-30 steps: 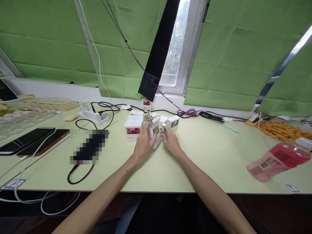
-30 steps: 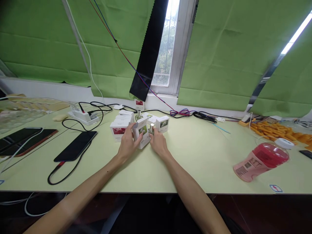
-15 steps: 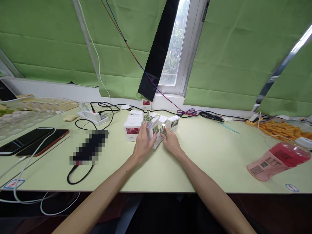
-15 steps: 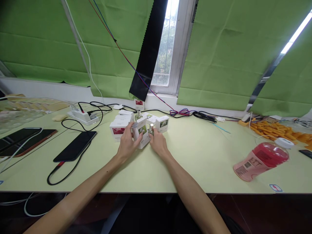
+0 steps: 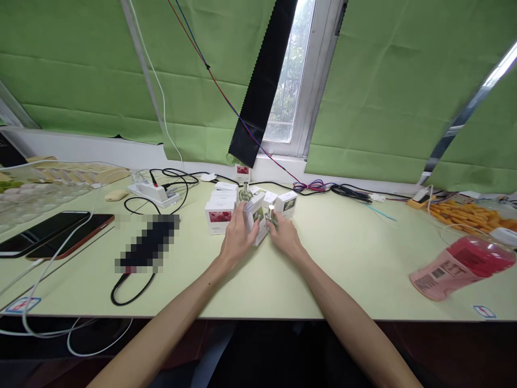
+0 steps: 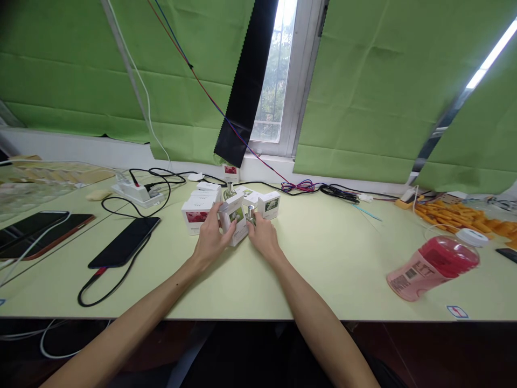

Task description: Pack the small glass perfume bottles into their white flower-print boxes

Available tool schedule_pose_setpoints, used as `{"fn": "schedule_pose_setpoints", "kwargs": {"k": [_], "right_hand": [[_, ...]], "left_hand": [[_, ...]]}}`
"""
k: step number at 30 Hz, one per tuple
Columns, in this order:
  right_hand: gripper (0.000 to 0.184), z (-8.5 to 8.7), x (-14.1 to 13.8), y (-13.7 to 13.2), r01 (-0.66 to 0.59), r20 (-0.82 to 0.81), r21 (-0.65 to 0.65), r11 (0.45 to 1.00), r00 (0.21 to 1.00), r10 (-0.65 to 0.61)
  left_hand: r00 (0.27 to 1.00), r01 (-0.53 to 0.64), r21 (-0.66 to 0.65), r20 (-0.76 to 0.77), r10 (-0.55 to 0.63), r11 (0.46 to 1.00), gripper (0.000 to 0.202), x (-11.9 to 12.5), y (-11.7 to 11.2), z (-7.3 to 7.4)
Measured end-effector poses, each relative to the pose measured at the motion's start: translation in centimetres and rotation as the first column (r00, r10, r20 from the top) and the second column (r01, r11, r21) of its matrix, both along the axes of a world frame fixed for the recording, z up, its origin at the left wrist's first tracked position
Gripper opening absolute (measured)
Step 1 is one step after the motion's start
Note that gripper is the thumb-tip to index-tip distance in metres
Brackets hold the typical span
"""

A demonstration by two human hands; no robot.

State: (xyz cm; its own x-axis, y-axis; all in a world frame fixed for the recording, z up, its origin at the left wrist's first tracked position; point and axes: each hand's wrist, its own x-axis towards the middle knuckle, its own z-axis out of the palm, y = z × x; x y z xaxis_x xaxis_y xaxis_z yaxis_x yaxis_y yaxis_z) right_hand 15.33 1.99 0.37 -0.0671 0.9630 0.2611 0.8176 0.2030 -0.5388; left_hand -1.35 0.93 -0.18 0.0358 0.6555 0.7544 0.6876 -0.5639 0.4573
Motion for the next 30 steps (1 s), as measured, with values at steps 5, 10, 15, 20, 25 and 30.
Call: {"fn": "schedule_pose_setpoints", "kwargs": {"k": [5, 10, 15, 20, 25, 30], "right_hand": [[0.042, 0.17, 0.05, -0.13, 0.012, 0.029, -0.009, 1.000, 1.000, -0.012], [0.042, 0.19, 0.09, -0.16, 0.013, 0.045, -0.003, 1.000, 0.999, -0.012], [0.044, 0.26, 0.04, -0.20, 0.018, 0.047, -0.015, 1.000, 0.999, -0.017], [0.042, 0.31, -0.06, -0.25, 0.023, 0.029, -0.017, 1.000, 0.999, -0.023], [0.040, 0.28, -0.10, -0.23, 0.020, 0.006, 0.001, 1.000, 1.000, -0.020], [0.041, 0.48, -0.14, -0.24, 0.025, 0.015, -0.009, 1.000, 1.000, -0.025]], "left_hand": [[1.000, 0.007, -0.036, -0.006, -0.007, 0.999, 0.062, -0.03, -0.05, 0.09], [1.000, -0.002, -0.027, -0.025, 0.001, 1.000, 0.061, 0.02, -0.20, 0.20], [0.998, -0.016, 0.013, -0.056, 0.016, 1.000, 0.057, 0.05, -0.31, 0.23], [0.998, -0.015, 0.014, -0.064, 0.016, 1.000, 0.057, 0.02, -0.28, 0.21], [0.999, -0.013, 0.008, -0.050, 0.014, 1.000, 0.058, 0.00, -0.16, 0.13], [0.998, -0.016, -0.001, -0.053, 0.016, 1.000, 0.061, -0.02, -0.18, -0.01]]}}
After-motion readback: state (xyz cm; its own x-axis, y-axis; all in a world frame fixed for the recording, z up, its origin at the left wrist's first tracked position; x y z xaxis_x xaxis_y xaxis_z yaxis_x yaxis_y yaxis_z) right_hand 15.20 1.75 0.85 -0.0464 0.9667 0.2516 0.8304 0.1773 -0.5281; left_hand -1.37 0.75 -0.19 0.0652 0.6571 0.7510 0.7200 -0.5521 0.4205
